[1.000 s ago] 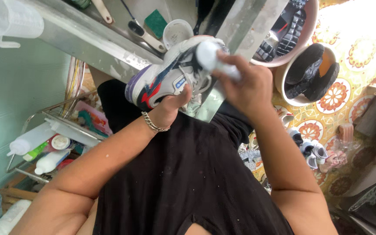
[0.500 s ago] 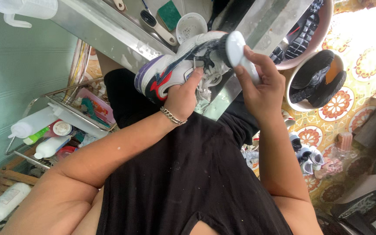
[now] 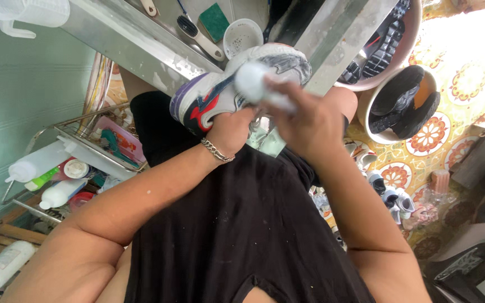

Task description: The person cleans a pair of sneakers by scrubbing the white midsoles and upper surfaces with a brush and cleaning solution, then laces them.

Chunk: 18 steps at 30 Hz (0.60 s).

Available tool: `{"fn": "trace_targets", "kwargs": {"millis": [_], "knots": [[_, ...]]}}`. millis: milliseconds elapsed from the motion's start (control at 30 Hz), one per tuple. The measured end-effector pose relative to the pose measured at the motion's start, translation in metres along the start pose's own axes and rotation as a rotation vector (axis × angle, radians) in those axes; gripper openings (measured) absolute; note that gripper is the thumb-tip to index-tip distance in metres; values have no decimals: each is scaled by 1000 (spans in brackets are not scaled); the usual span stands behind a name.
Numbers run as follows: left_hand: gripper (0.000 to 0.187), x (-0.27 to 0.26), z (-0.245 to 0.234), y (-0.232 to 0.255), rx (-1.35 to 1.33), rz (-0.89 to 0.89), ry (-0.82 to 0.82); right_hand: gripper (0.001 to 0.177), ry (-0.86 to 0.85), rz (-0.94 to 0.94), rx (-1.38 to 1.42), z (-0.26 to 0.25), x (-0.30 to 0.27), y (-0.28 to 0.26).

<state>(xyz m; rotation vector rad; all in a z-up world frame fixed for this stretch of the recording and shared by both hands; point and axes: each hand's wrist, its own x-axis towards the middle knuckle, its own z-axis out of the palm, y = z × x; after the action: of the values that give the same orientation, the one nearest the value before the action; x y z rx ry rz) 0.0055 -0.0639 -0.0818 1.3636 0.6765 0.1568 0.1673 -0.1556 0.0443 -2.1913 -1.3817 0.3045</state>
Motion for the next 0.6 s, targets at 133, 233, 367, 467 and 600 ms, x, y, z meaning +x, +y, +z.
{"fn": "trace_targets", "kwargs": {"millis": [133,233,367,467,600], "knots": [[27,0,-7,-3,157,218,-13,27,28,22,37,-10,8,20],[32,-6,-9,3,438,-36,-116,27,-49,57,-205,-2,2,12],[30,-8,-6,4,-384,-283,-69,34,-66,183,47,3,-16,6],[31,-8,-14,-2,-494,-201,-185,24,156,265,176,-6,-8,31],[31,-10,-15,-10,-314,-200,-142,33,44,252,153,11,-35,11]]}}
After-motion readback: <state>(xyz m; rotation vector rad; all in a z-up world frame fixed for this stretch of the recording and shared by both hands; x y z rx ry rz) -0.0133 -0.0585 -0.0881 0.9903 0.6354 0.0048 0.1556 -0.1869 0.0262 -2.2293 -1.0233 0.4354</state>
